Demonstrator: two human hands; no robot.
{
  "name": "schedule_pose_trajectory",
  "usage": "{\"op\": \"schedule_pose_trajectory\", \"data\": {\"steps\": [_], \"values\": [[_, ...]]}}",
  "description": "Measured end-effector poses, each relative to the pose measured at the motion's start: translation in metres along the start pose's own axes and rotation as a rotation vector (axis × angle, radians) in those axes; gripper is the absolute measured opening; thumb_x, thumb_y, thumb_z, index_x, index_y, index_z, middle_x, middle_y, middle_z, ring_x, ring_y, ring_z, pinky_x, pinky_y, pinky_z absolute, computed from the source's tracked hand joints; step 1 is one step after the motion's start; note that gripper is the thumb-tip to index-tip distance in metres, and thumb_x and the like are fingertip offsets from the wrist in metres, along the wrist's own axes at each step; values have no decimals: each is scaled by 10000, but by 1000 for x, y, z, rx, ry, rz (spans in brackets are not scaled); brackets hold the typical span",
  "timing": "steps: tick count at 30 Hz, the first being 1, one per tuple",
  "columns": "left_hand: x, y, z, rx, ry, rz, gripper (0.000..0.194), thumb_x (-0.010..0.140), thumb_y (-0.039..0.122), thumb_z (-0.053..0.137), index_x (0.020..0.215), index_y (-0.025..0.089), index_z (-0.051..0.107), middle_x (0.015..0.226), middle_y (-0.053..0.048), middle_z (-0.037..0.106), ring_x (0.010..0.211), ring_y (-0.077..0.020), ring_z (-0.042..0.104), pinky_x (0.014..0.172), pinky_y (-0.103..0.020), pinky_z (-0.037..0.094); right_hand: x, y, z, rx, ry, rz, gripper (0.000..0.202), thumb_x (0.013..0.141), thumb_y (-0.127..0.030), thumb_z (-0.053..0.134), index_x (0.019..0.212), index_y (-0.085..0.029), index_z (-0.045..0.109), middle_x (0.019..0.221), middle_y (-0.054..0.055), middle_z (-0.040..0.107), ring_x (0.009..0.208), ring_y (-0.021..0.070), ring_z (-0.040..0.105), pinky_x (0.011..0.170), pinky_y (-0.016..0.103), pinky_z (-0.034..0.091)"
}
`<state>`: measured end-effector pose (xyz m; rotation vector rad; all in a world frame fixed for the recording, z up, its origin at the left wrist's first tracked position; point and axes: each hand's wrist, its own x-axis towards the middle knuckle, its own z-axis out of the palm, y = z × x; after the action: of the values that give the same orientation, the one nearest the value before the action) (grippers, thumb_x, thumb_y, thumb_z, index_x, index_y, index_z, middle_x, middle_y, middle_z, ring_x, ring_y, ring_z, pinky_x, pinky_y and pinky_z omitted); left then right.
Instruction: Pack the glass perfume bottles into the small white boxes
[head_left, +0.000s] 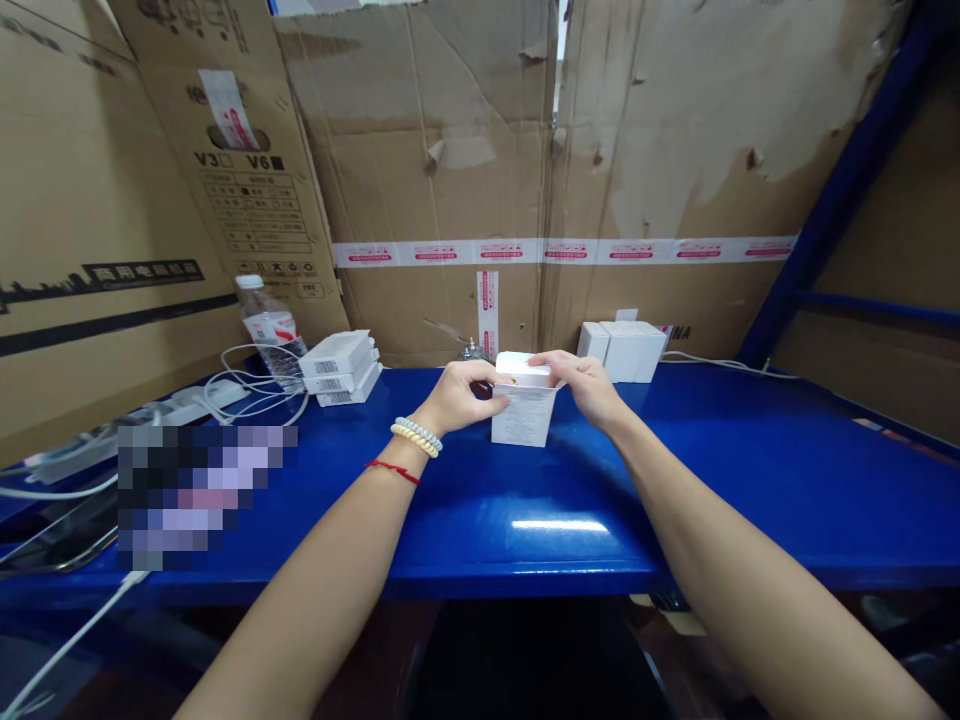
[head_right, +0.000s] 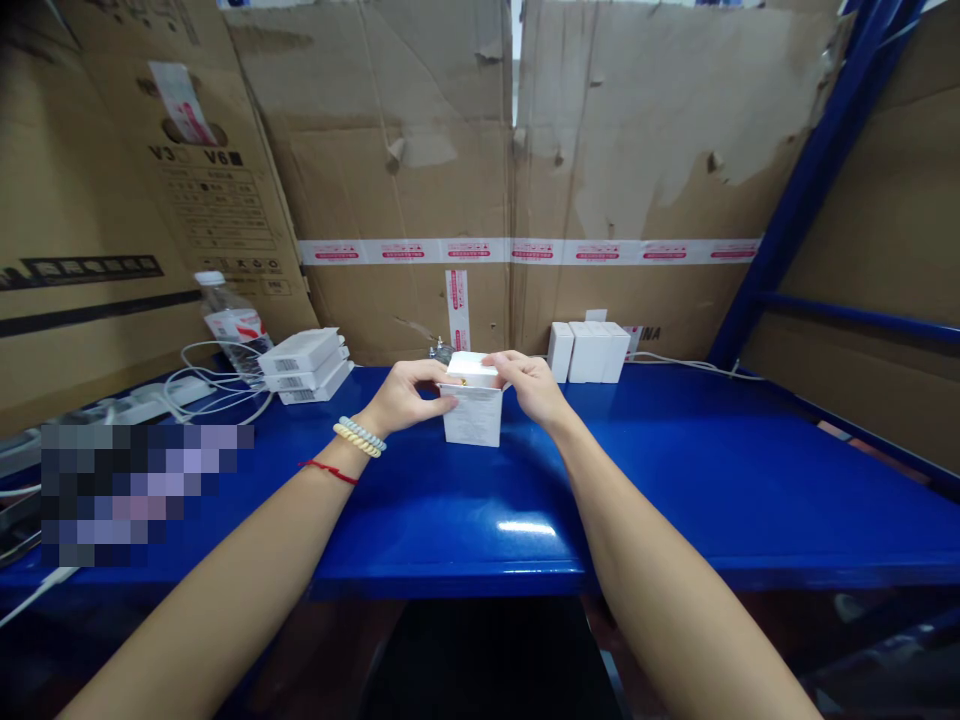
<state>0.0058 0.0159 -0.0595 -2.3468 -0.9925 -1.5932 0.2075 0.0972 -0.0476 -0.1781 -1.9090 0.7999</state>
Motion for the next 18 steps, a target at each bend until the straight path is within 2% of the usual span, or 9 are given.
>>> {"op": "schedule_pose_trajectory", "data": {"steps": [3, 4, 7, 10, 14, 18], "values": [[1, 1, -1, -16, -30, -14, 183, 651, 217, 696, 799, 113, 725, 765, -63, 681, 663, -124, 600, 604, -226, 456, -2, -4, 4, -62, -19, -76, 158, 698, -360, 680, 699, -210, 732, 958, 61, 664, 926, 198, 593, 869, 373, 433], [1, 1, -1, -24, -43, -24, 194, 651, 212, 696, 815, 113, 730, 779, -63, 676, 674, -123, 597, 610, -227, 453, -3, -5, 5, -77, -37, -106, 125, 683, -308, 672, 741, -221, 741, 960, 53, 659, 942, 196, 593, 880, 372, 430], [1, 3, -1, -4, -101, -44, 295, 636, 148, 685, 923, 161, 750, 789, -26, 622, 672, -98, 548, 623, -221, 439, -7, -9, 9, -139, -91, -155, 147, 674, -219, 599, 735, -226, 733, 1002, 44, 636, 969, 193, 585, 883, 371, 426], [1, 6, -2, 42, -156, -67, 452, 612, 58, 649, 1017, 239, 740, 773, 10, 548, 677, -83, 491, 669, -223, 436, -9, -9, 12, -172, -82, -184, 152, 671, -193, 558, 721, -204, 700, 1002, 49, 631, 964, 193, 582, 874, 368, 425], [3, 7, -2, 15, -169, -118, 437, 627, 58, 624, 1017, 216, 740, 785, 4, 528, 699, -89, 491, 715, -243, 449, -8, -6, 14, -158, -43, -197, 148, 668, -205, 566, 764, -188, 677, 990, 56, 643, 954, 197, 584, 874, 363, 429], [3, 8, 0, -1, -169, -101, 381, 644, 99, 608, 978, 210, 752, 812, -12, 571, 708, -101, 505, 745, -262, 457, -7, -4, 15, -169, -47, -192, 193, 667, -217, 541, 808, -189, 670, 962, 50, 655, 963, 205, 579, 901, 368, 414]]}}
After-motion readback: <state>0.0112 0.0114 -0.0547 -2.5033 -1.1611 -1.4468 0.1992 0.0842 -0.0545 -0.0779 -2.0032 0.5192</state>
